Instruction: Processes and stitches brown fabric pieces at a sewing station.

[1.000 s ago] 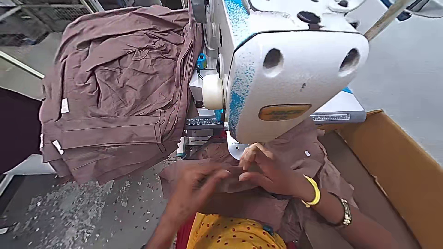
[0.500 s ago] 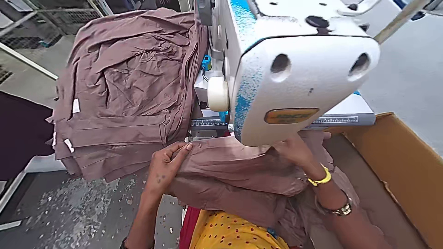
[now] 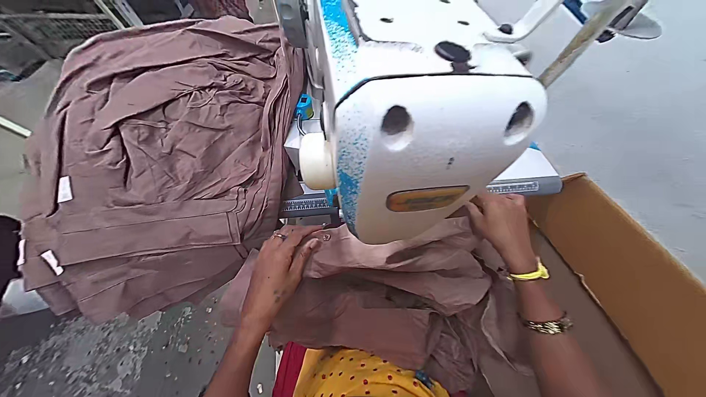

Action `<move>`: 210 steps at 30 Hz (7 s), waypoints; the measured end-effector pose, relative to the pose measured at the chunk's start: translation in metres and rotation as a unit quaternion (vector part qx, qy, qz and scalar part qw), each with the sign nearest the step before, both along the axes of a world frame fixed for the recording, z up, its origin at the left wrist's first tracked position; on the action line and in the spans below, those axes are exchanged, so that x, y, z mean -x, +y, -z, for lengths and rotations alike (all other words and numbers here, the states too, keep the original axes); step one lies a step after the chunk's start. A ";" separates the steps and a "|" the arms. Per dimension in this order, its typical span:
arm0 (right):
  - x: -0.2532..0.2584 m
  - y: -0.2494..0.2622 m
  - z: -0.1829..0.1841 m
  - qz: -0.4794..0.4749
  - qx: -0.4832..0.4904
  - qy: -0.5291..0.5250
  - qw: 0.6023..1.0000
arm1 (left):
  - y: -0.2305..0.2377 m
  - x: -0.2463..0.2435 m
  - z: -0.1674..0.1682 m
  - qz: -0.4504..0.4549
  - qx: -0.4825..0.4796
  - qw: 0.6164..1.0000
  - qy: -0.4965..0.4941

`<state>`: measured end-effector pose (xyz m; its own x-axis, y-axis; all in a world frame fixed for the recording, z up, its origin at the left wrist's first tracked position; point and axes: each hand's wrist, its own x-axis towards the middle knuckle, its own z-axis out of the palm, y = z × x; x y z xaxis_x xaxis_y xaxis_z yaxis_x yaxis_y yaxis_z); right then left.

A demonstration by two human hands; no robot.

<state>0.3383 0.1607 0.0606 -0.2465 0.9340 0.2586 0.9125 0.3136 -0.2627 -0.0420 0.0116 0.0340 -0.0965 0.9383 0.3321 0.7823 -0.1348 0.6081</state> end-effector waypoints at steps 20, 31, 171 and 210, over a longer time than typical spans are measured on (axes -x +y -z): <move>0.053 0.033 0.014 -0.093 -0.130 0.135 0.978 | 0.031 -0.065 -0.012 -0.015 0.089 0.922 -0.377; 0.113 -0.047 -0.023 -0.325 -0.271 0.109 0.899 | -0.021 -0.070 -0.030 0.125 -0.044 0.987 -0.094; 0.060 0.029 0.021 -0.097 -0.144 0.180 0.968 | 0.030 -0.064 -0.011 -0.030 0.113 0.931 -0.345; 0.089 -0.036 -0.020 -0.182 0.155 0.265 0.934 | -0.014 0.016 -0.022 -0.091 0.026 0.985 -0.141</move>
<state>0.2490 0.1243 0.0805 -0.4765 0.8635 0.1650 0.4768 0.4115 -0.7767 -0.0578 -0.0026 0.0558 -0.3463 0.9121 0.2194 0.5898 0.0298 0.8070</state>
